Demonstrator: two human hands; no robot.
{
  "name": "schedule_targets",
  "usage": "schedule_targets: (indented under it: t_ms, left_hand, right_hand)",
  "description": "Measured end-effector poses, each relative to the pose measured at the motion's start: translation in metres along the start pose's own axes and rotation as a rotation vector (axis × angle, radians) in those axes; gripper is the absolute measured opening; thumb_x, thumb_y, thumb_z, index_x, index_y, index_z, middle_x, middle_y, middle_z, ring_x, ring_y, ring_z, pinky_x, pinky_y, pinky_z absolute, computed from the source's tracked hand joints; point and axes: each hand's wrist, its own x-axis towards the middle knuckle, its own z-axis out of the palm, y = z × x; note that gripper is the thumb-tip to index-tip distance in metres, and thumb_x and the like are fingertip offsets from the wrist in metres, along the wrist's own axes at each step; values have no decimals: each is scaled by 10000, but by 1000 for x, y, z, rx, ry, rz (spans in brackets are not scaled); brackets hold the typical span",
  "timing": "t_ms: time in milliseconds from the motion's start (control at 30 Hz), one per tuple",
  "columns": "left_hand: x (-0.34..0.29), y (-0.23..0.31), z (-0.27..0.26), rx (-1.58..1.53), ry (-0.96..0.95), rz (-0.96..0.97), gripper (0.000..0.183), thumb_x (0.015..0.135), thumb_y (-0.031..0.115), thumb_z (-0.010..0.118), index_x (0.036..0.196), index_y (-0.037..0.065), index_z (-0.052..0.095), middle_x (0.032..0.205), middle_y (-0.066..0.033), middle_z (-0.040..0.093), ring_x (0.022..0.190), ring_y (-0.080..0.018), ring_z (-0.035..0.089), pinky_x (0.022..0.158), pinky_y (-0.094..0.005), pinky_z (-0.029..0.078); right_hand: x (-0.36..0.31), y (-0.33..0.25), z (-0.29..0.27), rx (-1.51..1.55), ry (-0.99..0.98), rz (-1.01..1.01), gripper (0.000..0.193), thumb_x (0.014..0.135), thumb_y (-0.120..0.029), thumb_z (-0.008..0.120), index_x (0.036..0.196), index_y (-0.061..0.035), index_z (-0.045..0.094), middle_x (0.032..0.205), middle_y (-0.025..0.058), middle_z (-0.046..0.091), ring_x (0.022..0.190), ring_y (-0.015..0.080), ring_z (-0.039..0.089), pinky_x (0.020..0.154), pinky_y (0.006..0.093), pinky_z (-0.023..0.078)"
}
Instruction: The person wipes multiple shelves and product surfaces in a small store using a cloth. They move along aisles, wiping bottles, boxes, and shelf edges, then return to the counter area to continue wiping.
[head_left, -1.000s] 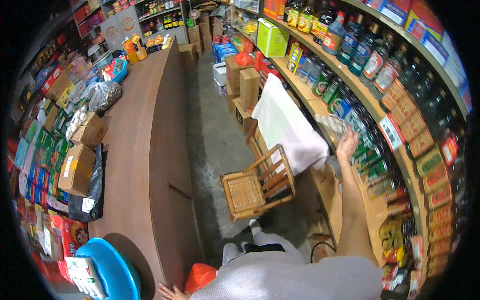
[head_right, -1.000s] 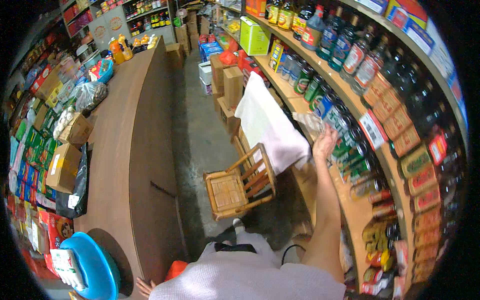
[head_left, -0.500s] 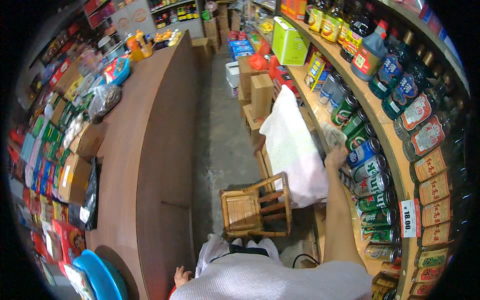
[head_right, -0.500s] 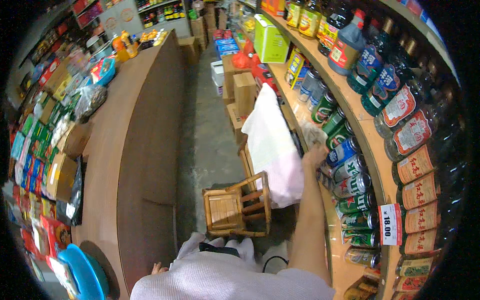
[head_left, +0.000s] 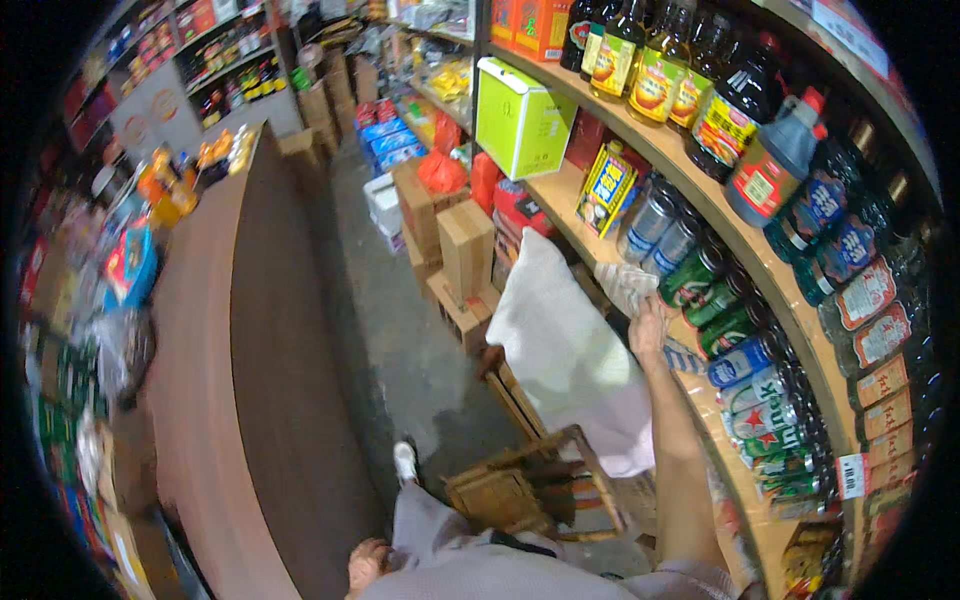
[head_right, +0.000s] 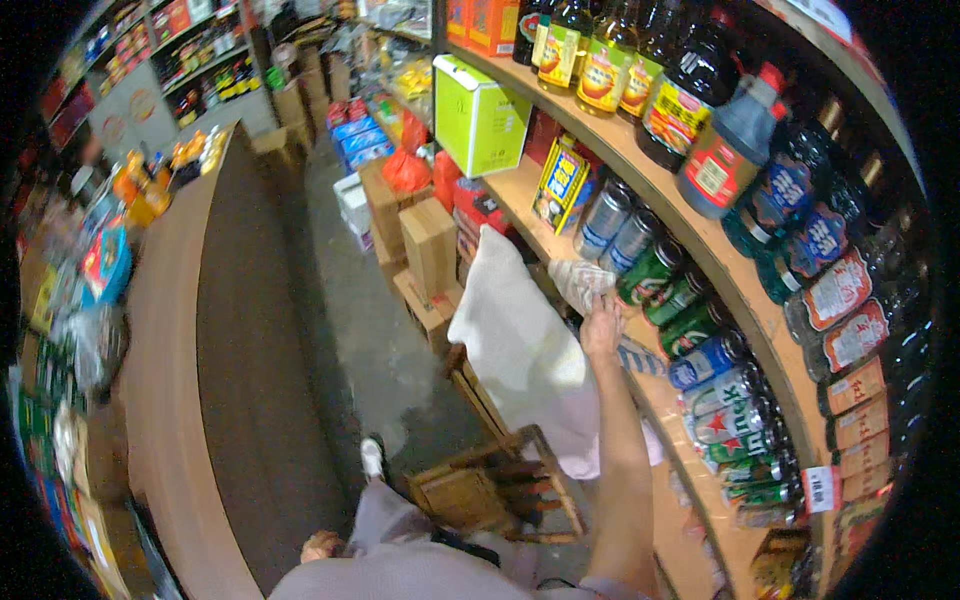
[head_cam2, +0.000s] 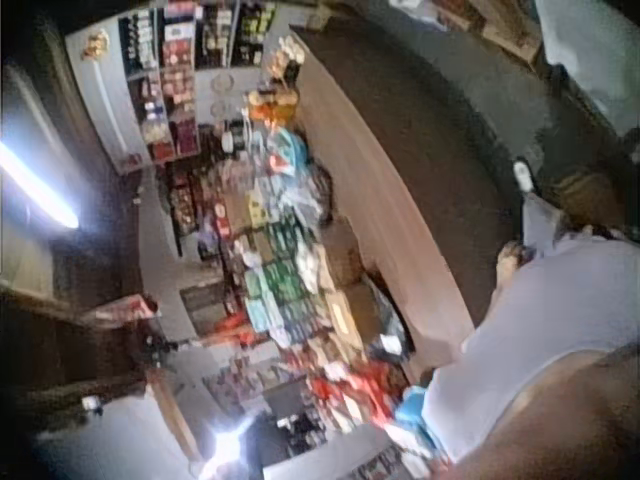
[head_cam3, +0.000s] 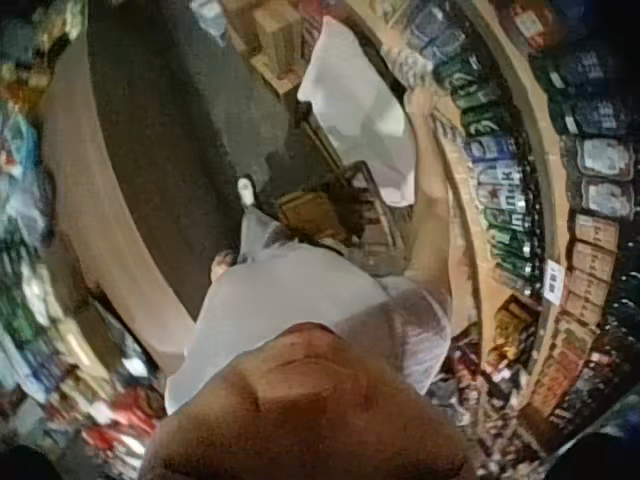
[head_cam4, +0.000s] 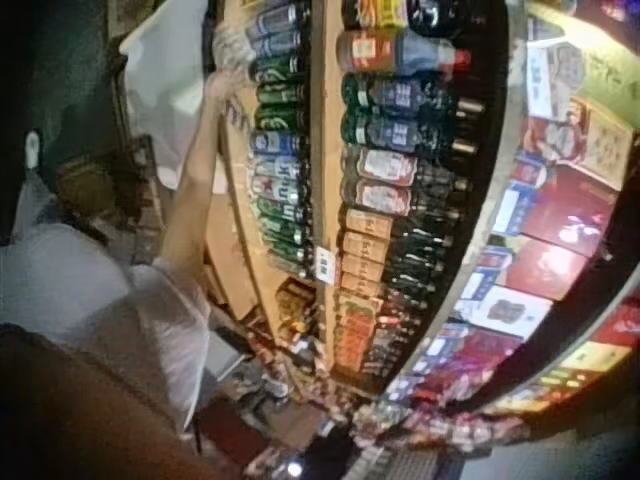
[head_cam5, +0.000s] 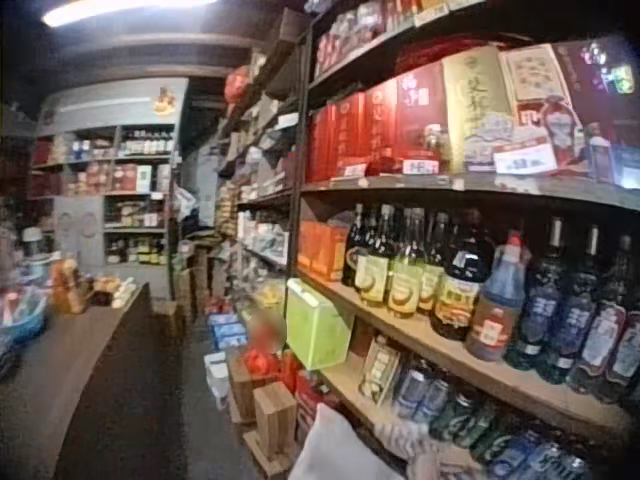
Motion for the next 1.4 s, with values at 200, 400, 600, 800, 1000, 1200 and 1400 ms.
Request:
schedule_targets:
  t_ms: [200, 400, 600, 800, 1000, 1200, 1400]
  left_hand:
    - [176, -90, -136, 5, -155, -125, 283, 763, 169, 568, 1032, 149, 656, 1046, -109, 625, 925, -300, 592, 813, -400, 482]
    - [267, -115, -218, -637, -152, -527, 261, 888, 138, 494, 1048, -16, 632, 1040, -196, 619, 950, -307, 601, 815, -364, 483]
    - [303, -154, -218, -549, -279, -311, 322, 806, 161, 556, 1115, 78, 601, 1089, -150, 588, 969, -322, 574, 826, -402, 481]
    - [355, -153, -255, 36, -475, 27, 287, 696, 158, 589, 971, 145, 670, 858, -120, 641, 818, -317, 623, 720, -426, 507]
    - [424, -171, -267, 218, -395, 12, 328, 699, 221, 616, 1021, 179, 663, 862, -142, 642, 815, -316, 628, 715, -431, 505]
    - [496, -211, -251, 149, -389, -116, 342, 707, 316, 673, 1018, 174, 652, 888, -155, 643, 854, -316, 628, 730, -424, 500]
    - [621, -207, -250, 102, -397, -22, 345, 707, 331, 682, 1006, 161, 649, 877, -157, 642, 836, -312, 633, 711, -409, 503]
  right_hand:
    - [45, -59, 17, -33, -48, 219, 406, 786, -109, 558, 1189, -67, 568, 1273, 114, 501, 1163, 325, 457, 969, 450, 377]
    - [69, -76, 20, -284, -187, 288, 352, 801, -129, 511, 1134, -84, 618, 1189, 100, 553, 1146, 295, 483, 939, 413, 403]
    - [95, -108, 16, -433, -361, 426, 262, 805, -167, 529, 1008, -92, 678, 1183, 113, 585, 1161, 264, 490, 959, 383, 395]
    - [137, -178, -15, 130, -208, 382, 248, 833, -205, 571, 1018, -57, 644, 1039, 188, 646, 935, 341, 624, 788, 416, 510]
    - [230, -247, 34, -73, 308, 199, 426, 695, -25, 593, 1121, -53, 594, 1106, 185, 495, 1062, 368, 502, 813, 433, 511]
    - [308, -219, 153, 32, -91, 523, 476, 763, -207, 568, 1196, -11, 539, 1350, 196, 405, 1234, 364, 405, 978, 459, 405]
    - [359, -88, 214, -48, -9, 676, 443, 734, -168, 543, 1087, 98, 539, 915, 198, 588, 833, 347, 586, 734, 394, 493]
